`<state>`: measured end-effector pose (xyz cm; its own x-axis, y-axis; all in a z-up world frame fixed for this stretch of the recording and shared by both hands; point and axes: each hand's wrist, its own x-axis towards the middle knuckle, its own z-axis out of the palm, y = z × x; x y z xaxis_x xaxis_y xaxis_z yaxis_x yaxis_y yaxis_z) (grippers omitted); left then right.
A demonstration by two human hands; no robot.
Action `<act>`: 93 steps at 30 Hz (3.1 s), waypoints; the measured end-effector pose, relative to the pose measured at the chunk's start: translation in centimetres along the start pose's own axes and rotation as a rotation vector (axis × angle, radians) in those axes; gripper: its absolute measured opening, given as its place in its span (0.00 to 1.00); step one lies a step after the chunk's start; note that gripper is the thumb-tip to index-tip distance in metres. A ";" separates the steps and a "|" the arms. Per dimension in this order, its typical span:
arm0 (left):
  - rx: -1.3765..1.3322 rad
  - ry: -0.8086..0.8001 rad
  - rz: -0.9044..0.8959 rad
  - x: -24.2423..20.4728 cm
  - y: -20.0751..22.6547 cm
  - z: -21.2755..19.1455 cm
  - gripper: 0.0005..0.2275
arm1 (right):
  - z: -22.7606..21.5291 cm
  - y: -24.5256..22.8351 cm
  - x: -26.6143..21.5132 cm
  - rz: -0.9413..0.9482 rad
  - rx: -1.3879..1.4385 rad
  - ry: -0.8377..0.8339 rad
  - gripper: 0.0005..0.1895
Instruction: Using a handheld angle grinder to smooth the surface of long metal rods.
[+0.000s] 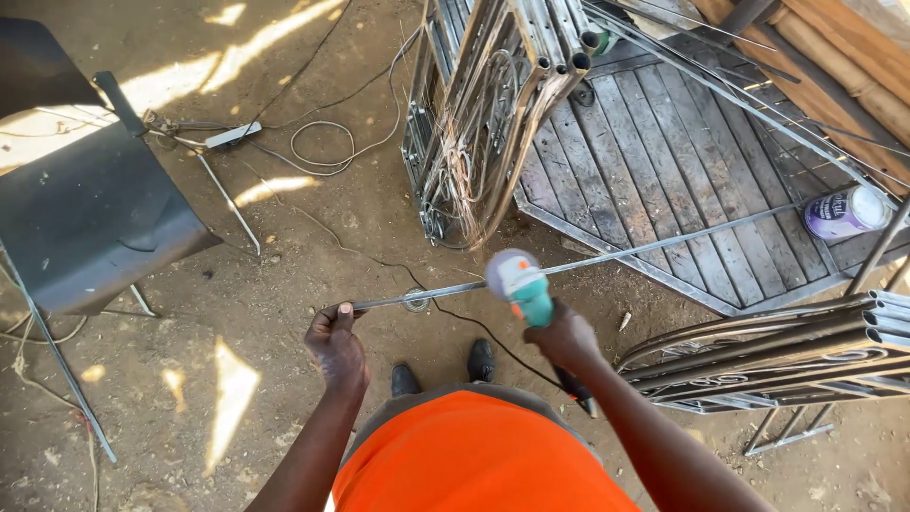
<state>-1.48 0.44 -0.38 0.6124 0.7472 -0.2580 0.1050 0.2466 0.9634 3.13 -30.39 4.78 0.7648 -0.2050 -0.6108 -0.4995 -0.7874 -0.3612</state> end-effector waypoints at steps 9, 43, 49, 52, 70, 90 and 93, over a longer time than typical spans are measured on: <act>0.022 0.031 0.001 0.1 0.3 0.4 0.05 | 0.1 -2.2 -2.0 -0.099 -0.056 -0.100 0.38; 0.003 0.057 -0.023 -0.3 -1.6 0.3 0.04 | -1.4 -2.9 -2.1 -0.046 -0.113 -0.058 0.31; -0.005 0.065 -0.003 -0.2 -2.1 0.2 0.04 | -1.4 2.5 2.9 0.028 -0.159 0.010 0.34; -0.014 0.042 0.006 -0.5 -1.6 0.8 0.04 | -1.2 0.3 0.4 -0.004 -0.160 -0.017 0.33; -0.003 0.028 0.024 -1.3 -1.9 0.8 0.04 | -1.6 -2.6 -3.4 -0.043 -0.122 -0.060 0.36; 0.021 0.058 0.010 -1.4 -1.5 0.0 0.04 | -1.9 0.1 -2.7 -0.003 -0.175 -0.016 0.30; 0.012 0.047 0.018 -1.1 -1.6 0.1 0.04 | -1.1 0.1 -2.2 -0.072 -0.140 -0.013 0.28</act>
<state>-2.25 -0.85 -1.66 0.5766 0.7799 -0.2434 0.1041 0.2254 0.9687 1.78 -30.65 6.87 0.7907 -0.1384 -0.5963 -0.3814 -0.8733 -0.3030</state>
